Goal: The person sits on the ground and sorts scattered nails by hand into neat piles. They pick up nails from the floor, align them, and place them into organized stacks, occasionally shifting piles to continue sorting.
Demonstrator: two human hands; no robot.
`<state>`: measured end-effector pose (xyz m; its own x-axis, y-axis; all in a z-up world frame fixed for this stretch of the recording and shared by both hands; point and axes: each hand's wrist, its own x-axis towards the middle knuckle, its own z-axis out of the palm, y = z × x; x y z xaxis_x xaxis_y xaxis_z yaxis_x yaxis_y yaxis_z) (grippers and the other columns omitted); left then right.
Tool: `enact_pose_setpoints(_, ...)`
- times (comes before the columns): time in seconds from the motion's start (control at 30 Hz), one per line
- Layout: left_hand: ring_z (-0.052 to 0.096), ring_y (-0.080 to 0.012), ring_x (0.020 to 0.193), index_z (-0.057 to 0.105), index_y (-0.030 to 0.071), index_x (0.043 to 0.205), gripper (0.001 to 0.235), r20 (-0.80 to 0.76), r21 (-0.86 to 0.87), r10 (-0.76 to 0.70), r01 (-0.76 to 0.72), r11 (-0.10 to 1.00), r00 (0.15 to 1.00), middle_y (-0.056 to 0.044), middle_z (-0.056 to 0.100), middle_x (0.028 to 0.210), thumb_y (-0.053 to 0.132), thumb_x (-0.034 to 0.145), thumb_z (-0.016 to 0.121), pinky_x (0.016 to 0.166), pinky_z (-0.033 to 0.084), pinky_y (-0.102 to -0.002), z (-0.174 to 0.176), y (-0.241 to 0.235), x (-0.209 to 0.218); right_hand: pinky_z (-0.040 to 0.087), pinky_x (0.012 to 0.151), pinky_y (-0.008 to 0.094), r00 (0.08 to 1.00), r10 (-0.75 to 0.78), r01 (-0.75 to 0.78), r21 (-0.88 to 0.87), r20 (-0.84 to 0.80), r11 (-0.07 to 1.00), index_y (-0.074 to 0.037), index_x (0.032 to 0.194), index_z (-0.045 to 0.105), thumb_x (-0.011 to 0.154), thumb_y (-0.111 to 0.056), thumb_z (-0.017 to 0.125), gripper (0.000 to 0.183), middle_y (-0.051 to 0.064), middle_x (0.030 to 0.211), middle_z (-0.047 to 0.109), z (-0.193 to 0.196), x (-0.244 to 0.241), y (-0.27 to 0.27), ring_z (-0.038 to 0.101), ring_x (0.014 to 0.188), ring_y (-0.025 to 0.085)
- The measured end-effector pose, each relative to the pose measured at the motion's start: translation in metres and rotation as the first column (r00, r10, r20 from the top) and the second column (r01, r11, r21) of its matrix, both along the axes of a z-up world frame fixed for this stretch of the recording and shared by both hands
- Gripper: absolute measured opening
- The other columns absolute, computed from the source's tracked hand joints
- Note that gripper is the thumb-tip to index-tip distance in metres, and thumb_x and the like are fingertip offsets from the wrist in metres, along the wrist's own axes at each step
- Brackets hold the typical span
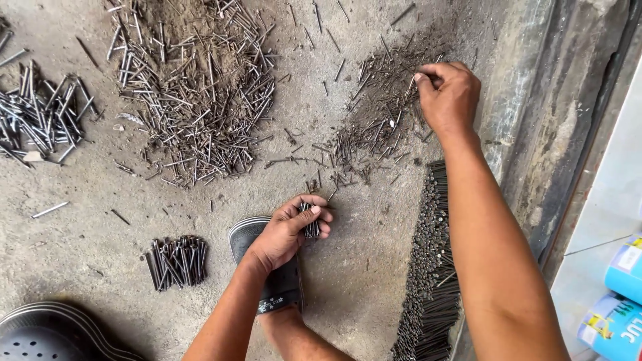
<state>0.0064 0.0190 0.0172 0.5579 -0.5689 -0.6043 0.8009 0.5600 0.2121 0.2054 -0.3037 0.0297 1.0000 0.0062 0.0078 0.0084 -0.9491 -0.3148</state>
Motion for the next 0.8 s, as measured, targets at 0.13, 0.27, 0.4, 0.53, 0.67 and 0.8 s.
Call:
enact_pose_setpoints(0.13,0.069,-0.0291,0.086,0.063,0.001,0.12,0.022,-0.054,-0.054,0.003,-0.005,0.999,0.999,-0.023,0.069,0.102,0.01,0.101,0.058,0.081,0.059,-0.039,-0.002,0.0,0.001,0.06,0.063,0.029,0.998,0.052,-0.053,0.032,0.025,0.998,-0.008,0.109,0.081,0.097,-0.012,0.085,0.013,0.011,0.097,0.075,-0.014,0.008,0.001,0.067,0.078,0.018)
enact_pose_setpoints(0.27,0.069,-0.0292,0.085,0.061,0.0,0.115,0.027,-0.101,-0.093,0.047,-0.057,0.994,0.994,-0.023,0.07,0.102,0.019,0.108,0.044,0.078,0.057,-0.038,-0.002,-0.002,0.003,0.056,0.074,0.032,0.935,-0.269,0.278,0.005,-0.231,0.961,-0.017,0.098,0.071,0.098,-0.017,0.075,0.004,0.003,0.102,0.07,0.008,0.013,0.033,0.065,0.087,0.016)
enact_pose_setpoints(0.4,0.077,-0.0225,0.082,0.062,0.0,0.119,0.023,-0.114,-0.029,0.103,-0.107,0.994,0.988,-0.018,0.076,0.099,0.015,0.106,0.05,0.075,0.067,-0.034,-0.01,-0.011,-0.005,0.05,0.048,0.012,0.778,-0.463,0.623,0.422,-0.425,0.659,-0.007,0.102,0.074,0.091,-0.023,0.075,0.019,0.002,0.081,0.071,0.021,-0.01,0.084,0.063,0.065,0.003)
enact_pose_setpoints(0.53,0.077,-0.0223,0.081,0.062,0.0,0.118,0.021,-0.091,-0.022,0.102,-0.104,0.994,0.991,-0.018,0.076,0.097,0.013,0.105,0.052,0.074,0.067,-0.035,-0.006,-0.01,-0.003,0.045,0.046,0.021,0.774,-0.475,0.619,0.342,-0.419,0.707,-0.016,0.093,0.079,0.087,-0.035,0.079,0.02,-0.001,0.064,0.068,-0.003,-0.008,0.105,0.059,0.055,0.006)
enact_pose_setpoints(0.67,0.077,-0.0234,0.083,0.062,0.001,0.117,0.022,-0.111,-0.046,0.119,-0.125,0.991,0.987,-0.018,0.076,0.098,0.016,0.105,0.053,0.075,0.067,-0.035,-0.007,-0.009,-0.004,0.051,0.053,0.028,0.836,-0.425,0.492,0.13,-0.347,0.861,-0.023,0.08,0.08,0.08,-0.035,0.078,0.012,-0.004,0.059,0.069,-0.036,-0.004,0.102,0.07,0.059,0.014)
enact_pose_setpoints(0.8,0.077,-0.0238,0.085,0.062,0.0,0.119,0.024,-0.119,-0.075,0.116,-0.125,0.989,0.986,-0.018,0.077,0.1,0.017,0.105,0.052,0.078,0.066,-0.036,-0.009,-0.009,-0.004,0.055,0.055,0.037,0.907,-0.313,0.33,0.014,-0.282,0.944,-0.022,0.077,0.079,0.082,-0.031,0.071,0.013,0.0,0.058,0.068,-0.05,-0.007,0.091,0.071,0.063,0.024)
